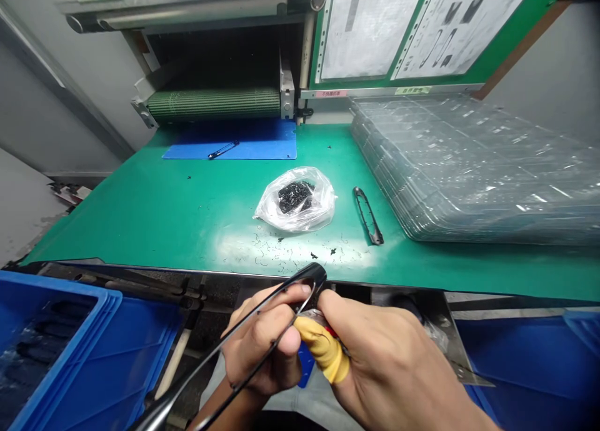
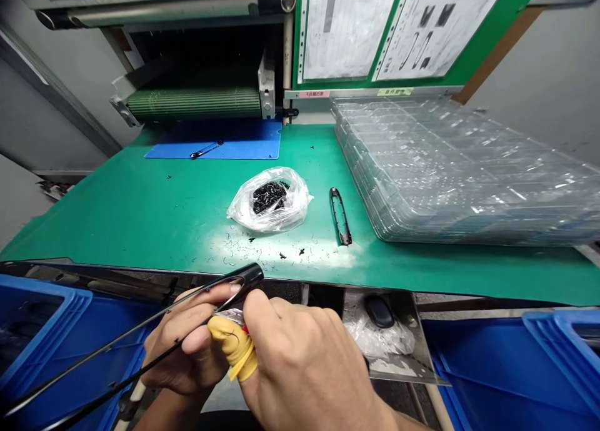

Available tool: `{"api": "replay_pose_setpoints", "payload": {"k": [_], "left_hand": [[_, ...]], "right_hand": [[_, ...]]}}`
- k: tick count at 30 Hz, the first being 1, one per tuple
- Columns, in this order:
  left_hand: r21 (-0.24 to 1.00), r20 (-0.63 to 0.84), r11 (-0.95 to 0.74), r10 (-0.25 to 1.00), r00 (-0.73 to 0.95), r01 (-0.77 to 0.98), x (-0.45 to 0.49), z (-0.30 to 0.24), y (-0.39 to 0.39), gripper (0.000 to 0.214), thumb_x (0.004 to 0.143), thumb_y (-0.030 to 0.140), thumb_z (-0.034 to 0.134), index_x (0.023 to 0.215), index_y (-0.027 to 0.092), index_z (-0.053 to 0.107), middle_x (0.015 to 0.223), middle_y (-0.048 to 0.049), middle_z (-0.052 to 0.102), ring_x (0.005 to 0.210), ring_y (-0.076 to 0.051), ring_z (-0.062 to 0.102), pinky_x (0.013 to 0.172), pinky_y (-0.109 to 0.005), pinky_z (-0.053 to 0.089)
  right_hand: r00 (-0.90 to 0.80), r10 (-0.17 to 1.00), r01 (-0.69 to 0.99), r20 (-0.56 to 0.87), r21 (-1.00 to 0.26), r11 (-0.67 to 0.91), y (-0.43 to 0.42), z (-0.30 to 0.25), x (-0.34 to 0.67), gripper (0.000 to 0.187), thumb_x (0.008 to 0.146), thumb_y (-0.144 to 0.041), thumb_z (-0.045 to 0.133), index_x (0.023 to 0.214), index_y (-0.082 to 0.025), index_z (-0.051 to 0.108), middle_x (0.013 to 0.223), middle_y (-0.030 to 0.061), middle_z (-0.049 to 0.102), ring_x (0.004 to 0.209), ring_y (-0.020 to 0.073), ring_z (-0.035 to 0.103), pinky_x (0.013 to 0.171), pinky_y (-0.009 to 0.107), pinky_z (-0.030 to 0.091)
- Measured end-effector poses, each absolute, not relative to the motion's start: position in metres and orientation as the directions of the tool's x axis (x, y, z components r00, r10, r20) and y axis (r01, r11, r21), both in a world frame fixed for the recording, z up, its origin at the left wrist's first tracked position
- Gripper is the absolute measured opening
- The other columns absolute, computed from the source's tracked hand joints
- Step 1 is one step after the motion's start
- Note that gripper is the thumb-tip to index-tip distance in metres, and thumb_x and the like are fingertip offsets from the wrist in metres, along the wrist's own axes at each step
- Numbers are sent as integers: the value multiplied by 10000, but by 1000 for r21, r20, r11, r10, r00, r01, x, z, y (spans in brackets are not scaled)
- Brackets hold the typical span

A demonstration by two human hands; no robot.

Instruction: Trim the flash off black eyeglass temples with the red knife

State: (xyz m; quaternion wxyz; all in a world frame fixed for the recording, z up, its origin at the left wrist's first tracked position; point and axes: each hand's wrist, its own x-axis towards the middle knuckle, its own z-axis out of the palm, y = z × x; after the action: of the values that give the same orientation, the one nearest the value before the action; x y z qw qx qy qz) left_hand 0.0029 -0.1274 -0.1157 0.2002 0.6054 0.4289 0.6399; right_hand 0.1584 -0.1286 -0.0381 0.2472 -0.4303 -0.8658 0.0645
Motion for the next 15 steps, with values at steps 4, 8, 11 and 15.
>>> {"api": "replay_pose_setpoints", "payload": {"k": [4,8,11,15], "left_hand": [[572,814,-707,553,-178,416,16,-107,-120,199,983,294,464,935,219,642,852,-47,752,794,-201,723,731,-331,571],[768,633,-636,736,-240,74,22,-87,-112,294,978,365,470,765,226,618,724,-3,718,687,-159,681,676,-273,545],[909,417,-413,904,92,-57,14,-70,-86,376,986,405,432,744,199,633,717,-35,697,661,-159,655,615,-253,528],[779,249,-355,932,265,516,-13,-60,-2,316,954,408,484,819,179,656,823,-49,699,750,-185,655,730,-303,536]], "right_hand": [[-375,851,708,369,-478,519,-125,-47,159,167,892,-161,393,744,-210,455,551,-25,537,408,126,482,417,259,278],[-197,976,408,91,-898,166,-113,-50,167,285,963,-442,442,838,-196,514,584,-37,494,475,114,441,453,217,330],[-203,977,117,-65,-992,-42,-101,-55,181,393,922,-577,467,784,-209,468,547,-70,356,426,90,308,409,209,277],[248,944,565,218,-824,42,-75,-76,220,298,858,-479,546,738,-221,457,567,-44,408,474,115,356,468,226,306]]}}
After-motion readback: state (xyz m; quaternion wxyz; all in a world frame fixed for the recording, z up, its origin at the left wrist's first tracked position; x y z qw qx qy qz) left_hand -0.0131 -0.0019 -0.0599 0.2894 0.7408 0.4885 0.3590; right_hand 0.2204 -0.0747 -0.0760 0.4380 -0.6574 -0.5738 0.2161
